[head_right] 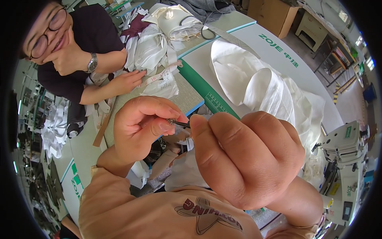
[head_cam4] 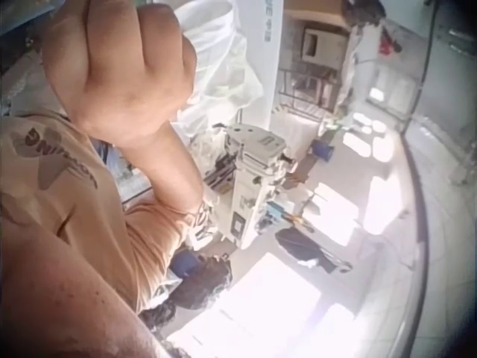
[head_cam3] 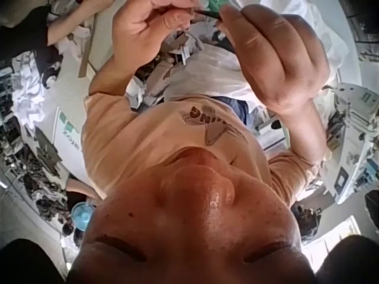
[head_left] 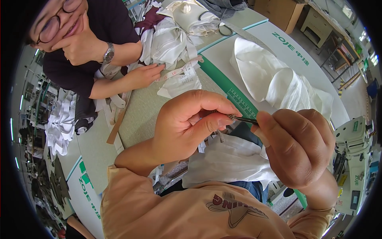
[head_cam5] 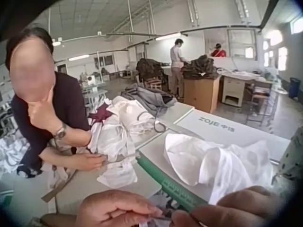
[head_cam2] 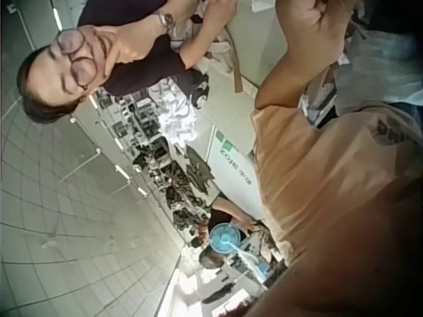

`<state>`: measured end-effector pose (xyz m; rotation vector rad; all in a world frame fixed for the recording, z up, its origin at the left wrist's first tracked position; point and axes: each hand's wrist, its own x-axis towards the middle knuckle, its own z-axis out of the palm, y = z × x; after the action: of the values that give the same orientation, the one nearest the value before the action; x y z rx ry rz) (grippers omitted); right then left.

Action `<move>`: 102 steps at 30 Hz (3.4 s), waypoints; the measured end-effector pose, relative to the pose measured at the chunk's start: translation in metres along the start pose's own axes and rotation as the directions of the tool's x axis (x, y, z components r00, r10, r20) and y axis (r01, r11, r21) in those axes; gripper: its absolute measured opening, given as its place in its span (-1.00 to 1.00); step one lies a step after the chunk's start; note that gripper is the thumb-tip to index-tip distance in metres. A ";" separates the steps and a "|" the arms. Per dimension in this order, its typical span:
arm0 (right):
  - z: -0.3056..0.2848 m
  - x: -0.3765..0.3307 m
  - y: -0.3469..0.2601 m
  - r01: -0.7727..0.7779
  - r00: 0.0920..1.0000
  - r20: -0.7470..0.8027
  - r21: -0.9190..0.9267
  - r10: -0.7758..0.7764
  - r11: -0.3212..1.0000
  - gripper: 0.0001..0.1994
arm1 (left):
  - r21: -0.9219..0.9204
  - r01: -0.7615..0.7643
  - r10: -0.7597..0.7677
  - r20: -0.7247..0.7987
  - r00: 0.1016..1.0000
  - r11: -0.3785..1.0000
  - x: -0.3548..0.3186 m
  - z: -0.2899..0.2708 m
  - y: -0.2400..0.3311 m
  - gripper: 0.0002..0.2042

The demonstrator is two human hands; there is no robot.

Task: Trim excess threads from the white fabric garment using small nippers.

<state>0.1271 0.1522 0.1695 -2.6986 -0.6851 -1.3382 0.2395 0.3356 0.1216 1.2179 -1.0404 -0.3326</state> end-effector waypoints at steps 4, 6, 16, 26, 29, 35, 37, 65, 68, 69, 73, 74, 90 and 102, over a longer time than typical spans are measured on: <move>-0.002 0.003 -0.004 0.050 0.999 0.016 -0.087 -0.049 0.995 -0.62 | 0.001 -0.005 0.005 0.004 1.000 1.000 0.000 0.000 0.001 -0.81; -0.003 0.004 -0.006 0.124 0.992 0.062 -0.198 -0.114 0.972 -0.68 | -0.022 0.008 -0.008 0.001 1.000 1.000 -0.001 0.000 0.002 -0.83; 0.017 -0.002 -0.012 0.057 0.998 -0.003 -0.147 -0.058 0.988 -0.80 | 0.241 -0.172 0.181 -0.015 0.983 0.955 -0.001 -0.001 0.002 -0.87; 0.037 -0.005 -0.005 0.168 0.960 -0.146 -0.389 -0.240 0.906 -0.87 | 0.327 -0.063 0.113 -0.136 0.984 0.943 -0.001 0.005 0.000 -0.89; 0.027 -0.002 -0.005 0.163 0.972 -0.108 -0.333 -0.209 0.929 -0.83 | 0.102 0.064 -0.047 -0.158 0.986 0.993 -0.001 0.004 0.002 -0.89; 0.015 -0.001 -0.002 0.075 0.995 -0.052 -0.227 -0.089 0.971 -0.74 | -0.184 0.149 -0.164 -0.071 0.984 0.972 0.003 0.004 0.006 -0.86; 0.008 0.000 0.002 -0.027 0.999 -0.030 -0.041 0.026 0.999 -0.70 | -0.226 0.160 -0.178 -0.062 0.982 0.961 0.004 0.001 0.004 -0.85; -0.003 0.007 -0.002 -0.146 0.985 0.111 0.099 0.135 0.984 -0.66 | -0.356 0.126 -0.154 -0.052 0.987 0.926 0.004 -0.003 -0.008 -0.84; -0.003 0.008 -0.002 -0.155 0.982 0.122 0.097 0.142 0.983 -0.66 | -0.355 0.132 -0.162 -0.055 0.985 0.926 0.003 -0.003 -0.008 -0.84; -0.003 0.008 -0.001 -0.159 0.981 0.129 0.099 0.146 0.982 -0.66 | -0.355 0.130 -0.160 -0.057 0.985 0.926 0.004 -0.003 -0.007 -0.84; -0.004 0.009 -0.002 -0.175 0.977 0.144 0.103 0.159 0.979 -0.66 | -0.356 0.126 -0.158 -0.062 0.985 0.926 0.004 -0.003 -0.007 -0.84; -0.004 0.009 -0.002 -0.180 0.975 0.148 0.104 0.164 0.978 -0.66 | -0.356 0.128 -0.160 -0.061 0.985 0.926 0.004 -0.003 -0.007 -0.84; 0.005 0.006 -0.004 0.049 0.999 0.024 -0.103 -0.047 0.994 -0.67 | -0.376 0.129 -0.167 -0.070 0.983 0.918 0.001 0.001 -0.010 -0.85; 0.003 0.008 -0.007 0.189 0.982 0.052 -0.252 -0.182 0.949 -0.70 | 0.083 0.010 0.003 -0.153 0.988 0.996 0.003 0.002 0.004 -0.85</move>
<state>0.1304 0.1617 0.1730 -2.9205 -0.8423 -1.5315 0.2386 0.3335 0.1267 1.3001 -0.9271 -0.1965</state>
